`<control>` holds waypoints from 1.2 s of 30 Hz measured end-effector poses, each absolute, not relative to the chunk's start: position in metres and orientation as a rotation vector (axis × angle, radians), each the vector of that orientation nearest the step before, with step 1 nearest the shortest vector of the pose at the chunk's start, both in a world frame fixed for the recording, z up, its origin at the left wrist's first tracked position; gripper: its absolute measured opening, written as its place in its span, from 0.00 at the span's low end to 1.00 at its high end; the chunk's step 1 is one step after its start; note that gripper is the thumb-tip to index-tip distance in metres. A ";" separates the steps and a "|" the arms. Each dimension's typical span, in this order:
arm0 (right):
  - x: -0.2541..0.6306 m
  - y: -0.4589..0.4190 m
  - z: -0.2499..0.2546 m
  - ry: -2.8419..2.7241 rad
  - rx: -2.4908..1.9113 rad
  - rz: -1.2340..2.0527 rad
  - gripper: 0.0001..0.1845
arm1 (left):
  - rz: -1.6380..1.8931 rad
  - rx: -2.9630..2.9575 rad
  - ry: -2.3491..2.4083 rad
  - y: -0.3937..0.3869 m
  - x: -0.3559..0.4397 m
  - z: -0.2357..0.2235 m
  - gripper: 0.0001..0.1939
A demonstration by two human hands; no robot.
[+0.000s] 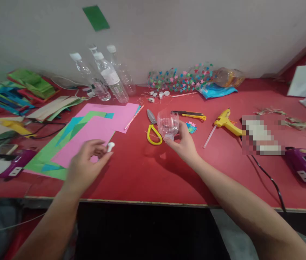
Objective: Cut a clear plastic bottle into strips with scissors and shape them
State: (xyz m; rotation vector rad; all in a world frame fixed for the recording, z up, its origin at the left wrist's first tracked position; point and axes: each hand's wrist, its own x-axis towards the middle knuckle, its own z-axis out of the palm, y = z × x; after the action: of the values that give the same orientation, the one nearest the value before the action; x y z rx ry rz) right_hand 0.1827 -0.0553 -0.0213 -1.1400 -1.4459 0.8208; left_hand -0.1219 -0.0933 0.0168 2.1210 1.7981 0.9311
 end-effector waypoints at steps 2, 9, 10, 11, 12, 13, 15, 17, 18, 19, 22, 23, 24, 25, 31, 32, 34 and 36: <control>0.182 -0.057 -0.020 -1.466 -1.155 0.829 0.27 | 0.682 2.210 1.914 -0.081 -0.128 0.008 0.11; 0.182 -0.060 -0.019 -1.493 -1.142 0.813 0.28 | 0.097 2.044 2.546 -0.057 -0.174 0.004 0.10; 0.181 -0.060 -0.018 -1.495 -1.142 0.817 0.28 | 0.019 1.981 2.520 -0.056 -0.181 0.005 0.09; 0.181 -0.060 -0.018 -1.498 -1.143 0.821 0.28 | -0.014 1.889 2.547 -0.057 -0.186 0.007 0.08; 0.181 -0.061 -0.018 -1.500 -1.143 0.823 0.29 | -0.019 1.857 2.526 -0.057 -0.189 0.010 0.07; 0.181 -0.061 -0.018 -1.502 -1.142 0.823 0.29 | -0.009 1.841 2.509 -0.058 -0.191 0.013 0.08; 0.181 -0.060 -0.020 -1.500 -1.132 0.820 0.28 | 0.054 1.852 2.470 -0.060 -0.185 0.024 0.11; 0.181 -0.060 -0.022 -1.486 -1.117 0.818 0.28 | 0.244 1.877 2.437 -0.060 -0.165 0.035 0.12; 0.181 -0.059 -0.023 -1.475 -1.110 0.818 0.28 | 0.360 1.907 2.350 -0.059 -0.149 0.039 0.12; 0.181 -0.058 -0.025 -1.461 -1.106 0.818 0.27 | 0.479 1.959 2.181 -0.056 -0.129 0.041 0.11; 0.182 -0.056 -0.026 -1.415 -1.092 0.809 0.23 | 0.605 1.982 1.416 -0.039 -0.058 0.033 0.11; 0.183 -0.055 -0.026 -1.404 -1.085 0.800 0.22 | 0.636 1.896 1.176 -0.032 -0.035 0.027 0.15; 0.184 -0.055 -0.025 -1.395 -1.078 0.783 0.21 | 0.658 1.783 0.979 -0.027 -0.015 0.021 0.18; 0.184 -0.055 -0.024 -1.392 -1.074 0.760 0.21 | 0.679 1.669 0.811 -0.023 0.002 0.014 0.21; 0.182 -0.060 -0.021 -1.612 -1.212 0.481 0.22 | 0.788 1.127 0.513 -0.030 0.018 -0.007 0.28; 0.180 -0.061 -0.021 -1.671 -1.225 0.422 0.22 | 0.795 1.098 0.544 -0.032 0.015 -0.008 0.27; 0.179 -0.063 -0.020 -1.778 -1.252 0.340 0.23 | 0.822 1.066 0.590 -0.035 0.011 -0.010 0.28; 0.179 -0.064 -0.017 -1.842 -1.260 0.298 0.26 | 0.871 1.063 0.599 -0.036 0.012 -0.010 0.28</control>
State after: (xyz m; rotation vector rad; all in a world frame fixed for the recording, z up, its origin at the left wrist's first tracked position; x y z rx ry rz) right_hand 0.1795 -0.0639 -0.0173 -1.2597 -1.8416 0.2983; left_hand 0.0124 -0.0364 -0.0104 1.0629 0.5986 0.8712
